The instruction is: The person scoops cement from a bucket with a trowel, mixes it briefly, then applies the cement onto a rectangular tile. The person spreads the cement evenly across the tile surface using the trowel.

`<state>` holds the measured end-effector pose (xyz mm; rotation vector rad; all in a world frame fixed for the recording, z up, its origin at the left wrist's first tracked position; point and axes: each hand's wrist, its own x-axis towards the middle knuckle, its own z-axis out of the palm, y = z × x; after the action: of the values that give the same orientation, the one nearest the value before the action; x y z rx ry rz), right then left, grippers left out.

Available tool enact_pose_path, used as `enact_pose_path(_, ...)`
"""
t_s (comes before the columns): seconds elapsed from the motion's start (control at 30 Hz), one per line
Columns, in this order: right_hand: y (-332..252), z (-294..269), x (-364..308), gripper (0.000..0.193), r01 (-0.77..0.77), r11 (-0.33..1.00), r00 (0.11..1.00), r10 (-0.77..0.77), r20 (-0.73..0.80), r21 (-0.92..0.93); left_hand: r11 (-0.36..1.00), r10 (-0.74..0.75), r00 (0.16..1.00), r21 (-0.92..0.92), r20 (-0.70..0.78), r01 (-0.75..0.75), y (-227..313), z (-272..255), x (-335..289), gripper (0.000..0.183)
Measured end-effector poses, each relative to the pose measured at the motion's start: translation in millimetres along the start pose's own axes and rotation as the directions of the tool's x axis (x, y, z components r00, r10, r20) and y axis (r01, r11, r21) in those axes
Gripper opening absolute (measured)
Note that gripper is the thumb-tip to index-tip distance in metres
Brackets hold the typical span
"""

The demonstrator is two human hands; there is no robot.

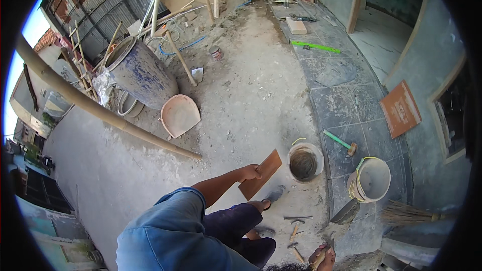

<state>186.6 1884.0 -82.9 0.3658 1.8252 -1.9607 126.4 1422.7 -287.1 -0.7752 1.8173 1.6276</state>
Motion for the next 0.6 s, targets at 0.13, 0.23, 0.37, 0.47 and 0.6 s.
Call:
enact_pose_path(0.13, -15.3, 15.5, -14.4, 0.038, 0.048, 0.958, 0.968, 0.026, 0.250, -0.283, 0.883, -0.109, 0.975, 0.431, -0.194, 0.185, -122.2, -113.0, -129.0, 0.055)
enact_pose_path(0.23, -26.6, 64.0, -3.7, 0.038, 0.406, 0.718, 0.785, 0.043, 0.619, -0.565, 0.746, -0.342, 0.890, 0.490, -0.300, 0.452, -262.3, -172.6, -221.4, 0.057)
enact_pose_path(0.37, -37.0, 230.6, -37.4, 0.033, -0.026, 0.877, 0.620, 0.391, 0.680, -0.480, 0.667, -0.508, 0.772, 0.392, -0.381, 0.633, -423.5, -219.8, -354.7, 0.050)
enact_pose_path(0.47, -12.2, 367.1, -68.7, 0.030, -0.190, 0.832, 0.427, 0.548, 0.719, -0.521, 0.689, -0.604, 0.704, 0.200, -0.374, 0.697, -488.7, -257.9, -424.3, 0.050)
enact_pose_path(0.6, 44.2, 574.7, -100.3, 0.027, -0.193, 0.759, 0.123, 0.648, 0.752, -0.622, 0.721, -0.669, 0.590, -0.204, -0.452, 0.662, -559.4, -295.0, -505.0, 0.056)
